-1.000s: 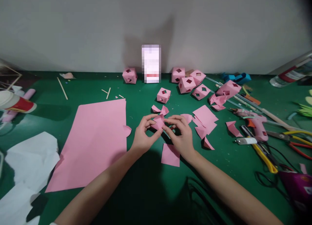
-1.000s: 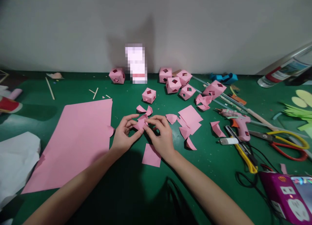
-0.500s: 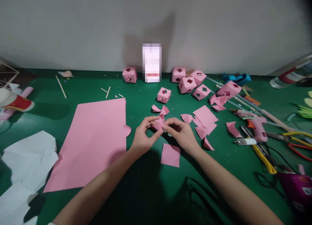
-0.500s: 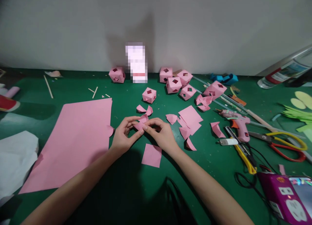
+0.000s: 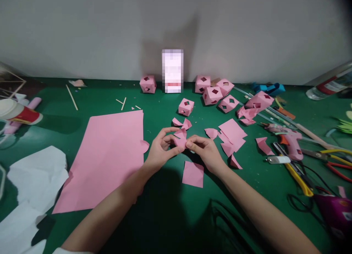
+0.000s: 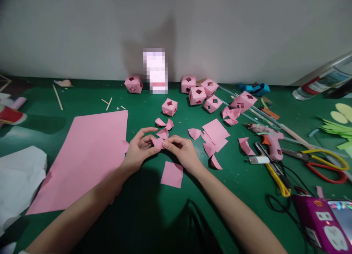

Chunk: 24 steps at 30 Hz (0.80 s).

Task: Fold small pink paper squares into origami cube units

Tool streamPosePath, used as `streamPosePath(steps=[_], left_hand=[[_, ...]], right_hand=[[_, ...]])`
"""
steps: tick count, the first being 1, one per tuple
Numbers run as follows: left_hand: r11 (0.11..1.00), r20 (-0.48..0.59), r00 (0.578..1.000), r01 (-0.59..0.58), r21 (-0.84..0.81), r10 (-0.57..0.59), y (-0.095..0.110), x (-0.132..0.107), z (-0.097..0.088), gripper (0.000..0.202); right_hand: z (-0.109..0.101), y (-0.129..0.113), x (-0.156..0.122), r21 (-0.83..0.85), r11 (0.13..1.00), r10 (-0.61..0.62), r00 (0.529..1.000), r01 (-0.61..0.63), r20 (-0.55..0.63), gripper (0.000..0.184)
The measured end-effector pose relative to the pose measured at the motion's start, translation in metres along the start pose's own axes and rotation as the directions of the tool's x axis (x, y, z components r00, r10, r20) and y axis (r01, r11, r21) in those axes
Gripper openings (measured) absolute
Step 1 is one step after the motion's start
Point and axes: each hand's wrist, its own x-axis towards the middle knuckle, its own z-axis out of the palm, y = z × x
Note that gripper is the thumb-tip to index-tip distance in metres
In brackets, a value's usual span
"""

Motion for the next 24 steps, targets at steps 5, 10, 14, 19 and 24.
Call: streamPosePath(steps=[5,10,14,19,24], left_hand=[[0.993,-0.019,0.998,0.053,-0.107,-0.055,0.0005,0.0026,-0.0033,0.057],[0.991,-0.022,0.996,0.08,-0.108,-0.083,0.0008,0.0042,-0.0035,0.056],[0.989,-0.018,0.996,0.082,-0.122,-0.085,0.0012,0.0051,-0.0023,0.054],[0.994,-0.024,0.995,0.097,-0.053,-0.099,0.0017,0.0044,-0.0013,0.054],[0.989,0.049,0.995,0.089,-0.118,-0.084,-0.0002,0.0027,0.0008,0.072]], right_hand=[[0.0008,0.0027,0.0022,0.029,1.0,-0.006,1.0,0.006,0.0,0.026],[0.0023,0.0043,0.0008,-0.026,0.997,-0.071,0.997,0.071,-0.002,0.023],[0.0012,0.0037,0.0009,-0.043,0.995,-0.089,0.996,0.089,0.008,0.021],[-0.0028,0.0017,0.0025,0.067,0.998,0.014,0.999,-0.017,0.045,0.021],[-0.0066,0.0074,0.0065,0.339,0.927,0.15,0.987,-0.16,0.056,0.02]])
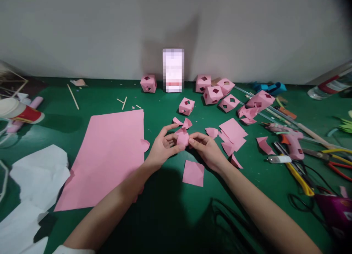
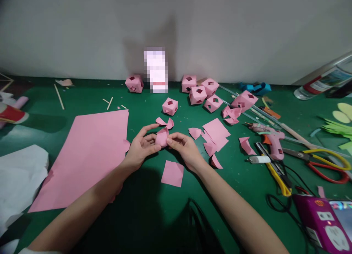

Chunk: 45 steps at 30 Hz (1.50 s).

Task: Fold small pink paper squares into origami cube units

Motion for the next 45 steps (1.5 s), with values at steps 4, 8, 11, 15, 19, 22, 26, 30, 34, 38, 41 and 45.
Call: streamPosePath(steps=[4,8,11,15,19,22,26,30,34,38,41,45], left_hand=[[0.979,0.064,0.998,0.018,-0.203,-0.005,-0.002,0.001,0.001,0.074],[0.978,-0.011,1.0,0.003,-0.21,-0.005,-0.003,0.003,0.001,0.056],[0.977,-0.06,0.998,0.003,-0.215,-0.017,-0.002,0.004,0.0,0.045],[0.986,-0.07,0.997,0.03,-0.166,-0.042,-0.003,0.005,0.0,0.045],[0.994,-0.08,0.996,0.035,-0.1,-0.043,-0.005,0.004,-0.001,0.049],[0.996,-0.055,0.997,0.052,-0.066,-0.056,-0.005,0.004,-0.001,0.049],[0.999,-0.031,0.998,0.046,-0.027,-0.047,-0.004,0.003,0.0,0.043],[1.0,-0.031,1.0,0.002,0.023,-0.002,-0.004,0.001,0.003,0.046],[0.995,-0.102,0.995,0.011,0.101,-0.001,-0.005,0.0,0.007,0.033],[0.993,-0.114,0.993,-0.013,0.113,0.026,-0.006,0.0,0.008,0.03],[0.995,-0.103,0.995,-0.005,0.098,0.015,-0.006,0.0,0.008,0.031],[0.991,-0.065,0.998,0.004,0.132,0.004,-0.006,-0.001,0.007,0.029]], right_hand=[[0.001,0.002,0.002,0.29,0.949,0.123,0.992,-0.126,0.032,0.024],[0.004,0.001,0.002,0.342,0.929,0.141,0.99,-0.141,0.026,0.021],[0.005,0.001,0.002,0.337,0.932,0.139,0.99,-0.136,0.016,0.019],[0.006,0.004,0.002,0.291,0.947,0.137,0.991,-0.133,0.007,0.022],[0.005,0.005,0.0,0.233,0.967,0.102,0.995,-0.104,0.019,0.024],[0.003,0.002,-0.002,0.132,0.991,0.015,0.999,-0.019,0.034,0.019],[-0.001,0.0,-0.003,-0.011,0.995,-0.097,0.995,0.097,0.016,0.015],[0.0,0.0,-0.002,-0.093,0.988,-0.127,0.992,0.127,-0.002,0.018],[0.006,0.005,-0.004,-0.257,0.929,-0.287,0.957,0.267,-0.046,0.024],[0.011,0.009,-0.011,-0.522,0.728,-0.549,0.834,0.445,-0.055,0.021],[0.013,0.008,-0.013,-0.635,0.602,-0.623,0.782,0.484,0.005,0.02],[0.011,0.002,-0.012,-0.544,0.744,-0.494,0.868,0.387,-0.057,0.014]])
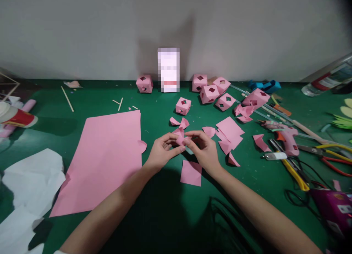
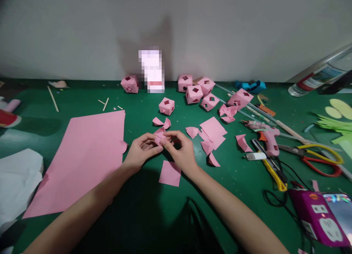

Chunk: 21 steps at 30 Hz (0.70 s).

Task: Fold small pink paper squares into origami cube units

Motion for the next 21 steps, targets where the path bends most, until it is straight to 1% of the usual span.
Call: streamPosePath(steps=[1,3,6,9,10,12,14,16,17,19,21], left_hand=[[1.0,0.006,1.0,-0.007,0.009,0.007,0.0,0.0,0.0,0.028],[1.0,0.003,1.0,-0.01,0.015,0.01,0.002,-0.001,0.0,0.027],[1.0,-0.008,1.0,0.02,0.0,-0.02,0.004,-0.001,0.0,0.03],[0.999,-0.005,0.999,0.037,-0.015,-0.037,0.004,-0.001,-0.001,0.031],[0.999,-0.006,0.999,0.041,-0.022,-0.041,0.004,-0.001,-0.002,0.031],[0.998,-0.019,0.998,0.052,-0.04,-0.053,0.004,0.0,-0.002,0.032],[0.996,-0.037,0.998,0.056,-0.068,-0.059,0.002,0.001,-0.003,0.032],[0.995,-0.039,0.998,0.043,-0.093,-0.047,0.0,0.002,-0.003,0.032],[0.994,-0.034,0.999,0.032,-0.104,-0.035,0.0,0.002,-0.003,0.031],[0.992,-0.025,1.0,0.013,-0.123,-0.016,-0.001,0.003,-0.004,0.031],[0.991,-0.022,1.0,0.0,-0.132,-0.003,-0.002,0.003,-0.004,0.031]], right_hand=[[-0.001,-0.001,0.001,0.041,0.998,0.05,0.999,-0.051,0.019,0.014],[-0.003,-0.002,0.004,0.093,0.989,0.113,0.992,-0.118,0.053,0.019],[-0.003,-0.003,0.006,0.133,0.977,0.156,0.985,-0.165,0.076,0.021],[-0.002,-0.003,0.006,0.162,0.97,0.168,0.983,-0.178,0.076,0.017],[-0.001,-0.003,0.005,0.163,0.973,0.155,0.986,-0.163,0.061,0.015],[-0.001,-0.002,0.003,0.107,0.991,0.08,0.997,-0.079,-0.004,0.011],[-0.001,0.0,0.001,-0.028,0.998,-0.052,0.996,0.05,-0.068,0.007],[-0.002,0.001,-0.002,-0.16,0.975,-0.169,0.983,0.155,-0.078,0.011],[-0.002,0.001,-0.003,-0.202,0.962,-0.202,0.977,0.185,-0.069,0.015],[-0.001,0.0,-0.004,-0.238,0.951,-0.217,0.975,0.2,-0.047,0.02],[0.0,-0.003,-0.004,-0.232,0.957,-0.186,0.982,0.173,-0.033,0.021]])
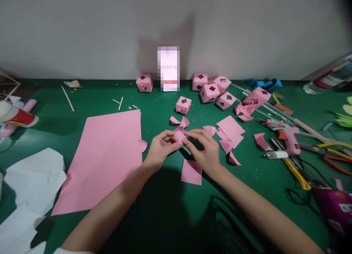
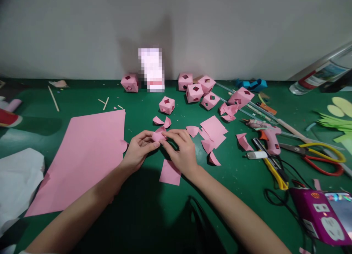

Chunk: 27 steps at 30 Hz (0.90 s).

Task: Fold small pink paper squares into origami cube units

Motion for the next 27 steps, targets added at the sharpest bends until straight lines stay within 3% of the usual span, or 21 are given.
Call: streamPosePath(steps=[5,11,19,24,27], left_hand=[[0.999,0.018,0.999,-0.032,-0.001,0.032,0.001,-0.002,0.001,0.027],[0.997,0.041,0.997,-0.067,0.042,0.065,0.003,-0.003,0.003,0.024],[0.995,0.036,0.996,-0.083,0.059,0.081,0.0,-0.002,0.002,0.034],[0.997,0.062,0.995,-0.075,0.036,0.072,-0.002,-0.001,0.001,0.037],[0.999,0.013,0.999,-0.046,0.013,0.046,0.0,0.0,0.0,0.037]], right_hand=[[-0.002,-0.01,0.006,0.138,0.978,0.147,0.987,-0.156,0.071,0.011],[-0.006,-0.013,0.013,0.291,0.88,0.315,0.92,-0.375,0.233,0.015],[-0.009,-0.011,0.012,0.26,0.855,0.382,0.884,-0.449,0.269,0.018],[-0.011,-0.01,0.015,0.367,0.727,0.458,0.809,-0.58,0.369,0.024],[-0.011,-0.005,0.018,0.384,0.713,0.467,0.805,-0.587,0.364,0.025]])
